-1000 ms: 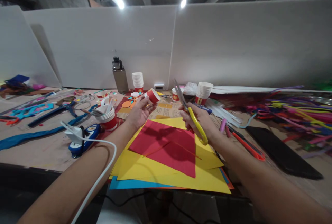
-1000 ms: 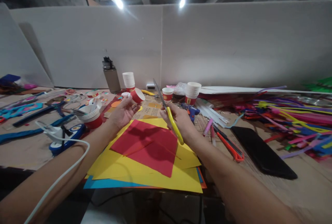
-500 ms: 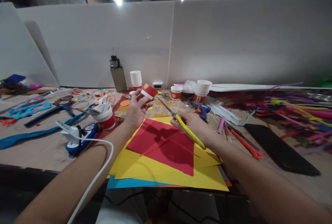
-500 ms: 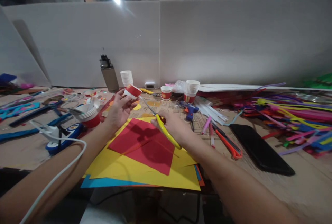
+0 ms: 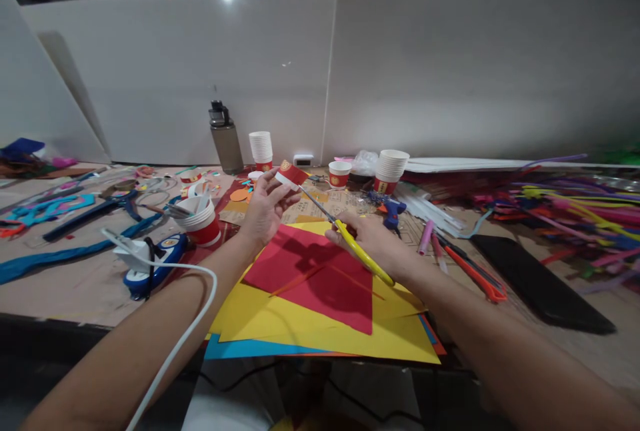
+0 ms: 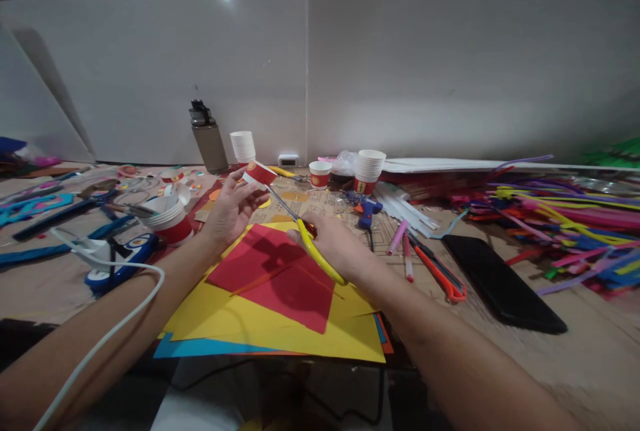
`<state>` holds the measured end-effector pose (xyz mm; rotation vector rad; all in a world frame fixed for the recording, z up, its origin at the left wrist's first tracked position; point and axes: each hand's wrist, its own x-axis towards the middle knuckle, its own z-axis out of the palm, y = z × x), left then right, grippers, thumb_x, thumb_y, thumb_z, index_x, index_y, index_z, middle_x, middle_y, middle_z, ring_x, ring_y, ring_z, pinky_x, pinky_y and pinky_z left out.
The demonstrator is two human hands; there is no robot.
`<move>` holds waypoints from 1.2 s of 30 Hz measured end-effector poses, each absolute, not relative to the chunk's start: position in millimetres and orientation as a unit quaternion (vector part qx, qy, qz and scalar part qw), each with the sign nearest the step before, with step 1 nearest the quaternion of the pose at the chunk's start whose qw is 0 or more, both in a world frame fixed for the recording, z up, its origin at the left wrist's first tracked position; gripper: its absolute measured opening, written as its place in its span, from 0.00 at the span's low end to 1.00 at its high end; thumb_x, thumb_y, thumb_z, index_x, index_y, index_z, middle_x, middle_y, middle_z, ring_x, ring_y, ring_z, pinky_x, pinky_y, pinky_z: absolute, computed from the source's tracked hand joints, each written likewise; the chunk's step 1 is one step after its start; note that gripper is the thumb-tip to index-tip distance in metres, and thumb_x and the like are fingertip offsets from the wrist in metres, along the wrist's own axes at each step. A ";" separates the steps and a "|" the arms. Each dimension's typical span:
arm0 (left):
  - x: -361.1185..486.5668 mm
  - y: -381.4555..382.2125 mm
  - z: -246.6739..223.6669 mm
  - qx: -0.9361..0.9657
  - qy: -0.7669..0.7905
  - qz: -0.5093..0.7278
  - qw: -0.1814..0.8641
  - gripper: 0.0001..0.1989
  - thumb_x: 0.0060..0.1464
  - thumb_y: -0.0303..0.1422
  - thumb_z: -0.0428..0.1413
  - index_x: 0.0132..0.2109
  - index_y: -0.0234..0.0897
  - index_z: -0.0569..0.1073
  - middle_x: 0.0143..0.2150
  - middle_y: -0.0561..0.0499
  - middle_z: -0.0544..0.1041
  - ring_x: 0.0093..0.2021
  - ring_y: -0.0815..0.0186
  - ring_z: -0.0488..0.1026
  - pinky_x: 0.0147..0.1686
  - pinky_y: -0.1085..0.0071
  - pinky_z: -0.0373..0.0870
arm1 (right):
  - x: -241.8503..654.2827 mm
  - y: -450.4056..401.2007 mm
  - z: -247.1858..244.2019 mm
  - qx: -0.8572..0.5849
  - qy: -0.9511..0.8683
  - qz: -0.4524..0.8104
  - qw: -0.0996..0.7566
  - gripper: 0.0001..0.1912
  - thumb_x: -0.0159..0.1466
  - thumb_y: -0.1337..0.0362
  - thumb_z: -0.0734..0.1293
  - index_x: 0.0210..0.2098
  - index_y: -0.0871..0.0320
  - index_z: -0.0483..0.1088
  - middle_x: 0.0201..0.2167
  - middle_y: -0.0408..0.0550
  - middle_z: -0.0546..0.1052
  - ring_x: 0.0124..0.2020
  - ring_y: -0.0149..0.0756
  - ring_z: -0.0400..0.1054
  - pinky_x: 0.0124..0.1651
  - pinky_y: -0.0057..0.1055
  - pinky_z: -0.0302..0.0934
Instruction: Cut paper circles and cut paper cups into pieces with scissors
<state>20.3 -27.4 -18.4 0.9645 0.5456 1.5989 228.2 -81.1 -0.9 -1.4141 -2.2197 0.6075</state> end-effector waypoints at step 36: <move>20.5 -27.9 -17.1 0.395 0.249 0.676 0.570 0.19 0.43 0.30 0.65 0.41 0.41 0.65 0.33 0.55 0.75 0.35 0.66 0.77 0.33 0.73 0.69 | 226.0 -81.3 -0.5 -0.510 -0.807 0.216 0.205 0.14 0.61 0.51 0.63 0.31 0.56 0.66 0.26 0.42 0.72 0.27 0.32 0.64 0.30 0.27 0.52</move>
